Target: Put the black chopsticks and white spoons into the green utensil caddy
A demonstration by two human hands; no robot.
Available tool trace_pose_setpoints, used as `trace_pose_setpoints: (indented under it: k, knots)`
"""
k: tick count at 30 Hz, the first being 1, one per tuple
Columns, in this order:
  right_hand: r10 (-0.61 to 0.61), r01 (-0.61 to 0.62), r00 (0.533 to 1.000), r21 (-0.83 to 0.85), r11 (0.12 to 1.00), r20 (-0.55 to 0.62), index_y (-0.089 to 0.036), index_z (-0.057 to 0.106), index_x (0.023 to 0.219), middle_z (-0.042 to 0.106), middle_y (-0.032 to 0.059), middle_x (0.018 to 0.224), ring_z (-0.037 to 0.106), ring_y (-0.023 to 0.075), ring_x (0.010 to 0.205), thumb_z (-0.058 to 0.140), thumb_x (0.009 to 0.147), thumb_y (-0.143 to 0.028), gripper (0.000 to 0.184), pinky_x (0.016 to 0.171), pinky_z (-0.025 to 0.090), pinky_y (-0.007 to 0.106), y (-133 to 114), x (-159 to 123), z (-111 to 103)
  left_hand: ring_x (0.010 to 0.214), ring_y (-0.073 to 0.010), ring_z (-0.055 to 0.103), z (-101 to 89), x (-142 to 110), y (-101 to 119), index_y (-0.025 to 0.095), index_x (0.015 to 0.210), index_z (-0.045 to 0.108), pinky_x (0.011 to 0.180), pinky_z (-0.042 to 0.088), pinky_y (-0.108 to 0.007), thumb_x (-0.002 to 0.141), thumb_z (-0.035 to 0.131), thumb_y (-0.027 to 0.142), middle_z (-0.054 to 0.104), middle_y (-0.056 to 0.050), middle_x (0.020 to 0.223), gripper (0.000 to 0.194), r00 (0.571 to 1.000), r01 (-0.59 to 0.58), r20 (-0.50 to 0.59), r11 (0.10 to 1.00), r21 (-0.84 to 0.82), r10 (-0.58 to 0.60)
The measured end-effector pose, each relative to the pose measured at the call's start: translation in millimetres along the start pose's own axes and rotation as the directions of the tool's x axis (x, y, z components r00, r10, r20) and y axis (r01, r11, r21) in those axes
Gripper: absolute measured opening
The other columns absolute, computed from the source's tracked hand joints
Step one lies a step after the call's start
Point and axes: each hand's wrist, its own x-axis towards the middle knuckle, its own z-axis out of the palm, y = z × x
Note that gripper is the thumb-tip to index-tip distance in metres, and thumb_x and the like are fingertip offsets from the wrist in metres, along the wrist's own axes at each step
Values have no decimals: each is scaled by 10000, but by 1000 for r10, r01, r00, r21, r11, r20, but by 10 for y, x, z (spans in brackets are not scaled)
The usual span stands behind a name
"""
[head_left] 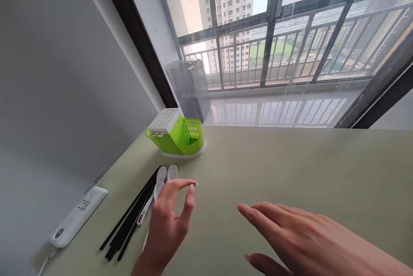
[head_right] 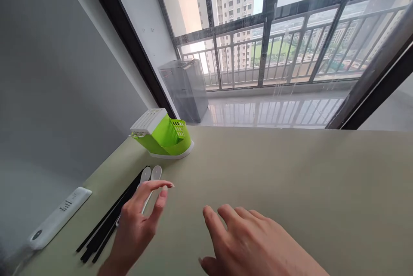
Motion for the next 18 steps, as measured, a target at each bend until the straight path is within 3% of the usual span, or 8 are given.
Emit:
trace_pose_setpoints:
  k: [3,5,8,11,18]
  knots:
    - [-2,1,1000,-41,999,-24,-233,637,1210,794,61,1058,775,222,740,748,848,-337,393,558,591,275,28,-34,-12,1151,-282,635,-284,-184,-632,212,1155,643,1072,484,-435,992,481,456,695,-93,1190,335,982,168,-131,946,278,-135]
    - [-33,32,999,-34,999,-26,-234,624,1242,795,60,1066,777,217,742,724,876,-354,398,559,594,272,28,-52,-21,1258,-333,582,-511,-333,-999,179,1231,599,1127,437,-500,976,436,484,655,-140,1285,430,969,240,-158,886,396,-192]
    - [-79,79,996,0,997,-30,-242,603,1289,793,53,1082,780,205,754,691,916,-390,412,543,589,252,15,-69,-19,1350,-387,534,-820,-584,-1377,165,1327,539,1117,454,-557,924,438,562,616,-168,1386,575,915,382,-71,796,469,-397]
    - [-89,90,995,14,996,-46,-250,599,1304,792,57,1089,782,210,761,674,932,-411,413,525,583,248,3,-75,9,1388,-369,528,-964,-801,-1527,181,1432,451,1075,521,-513,903,451,623,560,-155,1487,689,847,468,5,750,468,-531]
    - [-107,107,994,8,994,-27,-261,605,1294,792,56,1101,786,213,773,676,935,-425,401,555,600,248,-22,-87,22,1438,-370,482,-897,-893,-1549,93,1480,403,1184,428,-496,875,450,558,530,-226,1513,765,887,296,160,799,524,-433]
